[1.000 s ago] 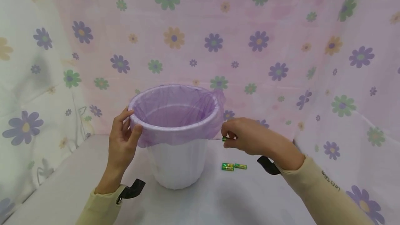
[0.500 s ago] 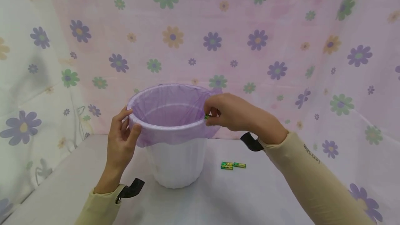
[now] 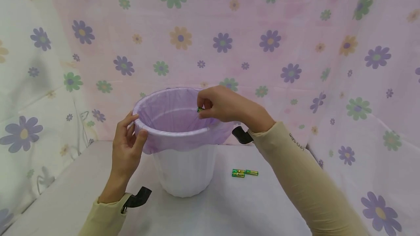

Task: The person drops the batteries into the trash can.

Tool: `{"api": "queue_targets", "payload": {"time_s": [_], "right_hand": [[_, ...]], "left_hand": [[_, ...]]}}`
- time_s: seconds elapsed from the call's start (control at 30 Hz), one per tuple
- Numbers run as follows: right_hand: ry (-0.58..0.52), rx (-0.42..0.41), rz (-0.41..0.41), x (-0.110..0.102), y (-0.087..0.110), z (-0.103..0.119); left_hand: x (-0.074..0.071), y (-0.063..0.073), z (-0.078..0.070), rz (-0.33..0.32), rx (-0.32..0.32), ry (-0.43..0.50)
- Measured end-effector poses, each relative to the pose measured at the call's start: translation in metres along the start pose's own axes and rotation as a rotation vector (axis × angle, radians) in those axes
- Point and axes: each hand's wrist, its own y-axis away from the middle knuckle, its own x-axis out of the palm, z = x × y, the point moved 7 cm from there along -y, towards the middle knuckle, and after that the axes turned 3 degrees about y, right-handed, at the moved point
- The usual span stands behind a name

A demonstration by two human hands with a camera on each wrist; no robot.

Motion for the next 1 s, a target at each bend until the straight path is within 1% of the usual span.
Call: {"api": "queue_targets", "payload": {"time_s": [0.13,0.23,0.4,0.57,0.83,1.0], "right_hand": [[-0.025,0.016,0.003,0.006,-0.014,-0.003],[-0.021,0.021,0.007,0.011,-0.024,-0.005],[-0.049,0.038,0.044,0.023,-0.037,-0.009],[-0.068,0.066,0.065,0.032,-0.043,-0.015],[-0.045,0.095,0.087,0.043,-0.05,-0.023],[-0.017,0.096,0.098,0.047,-0.053,-0.025]], "left_hand": [[0.0,0.0,0.001,0.001,-0.003,0.001],[0.0,0.0,0.001,0.002,-0.008,0.004],[-0.001,0.0,0.002,-0.005,-0.009,0.009],[0.0,0.0,0.002,0.0,-0.004,0.014],[0.0,0.0,0.002,-0.004,0.0,0.016],[0.0,-0.001,0.003,0.0,0.002,0.008]]}}
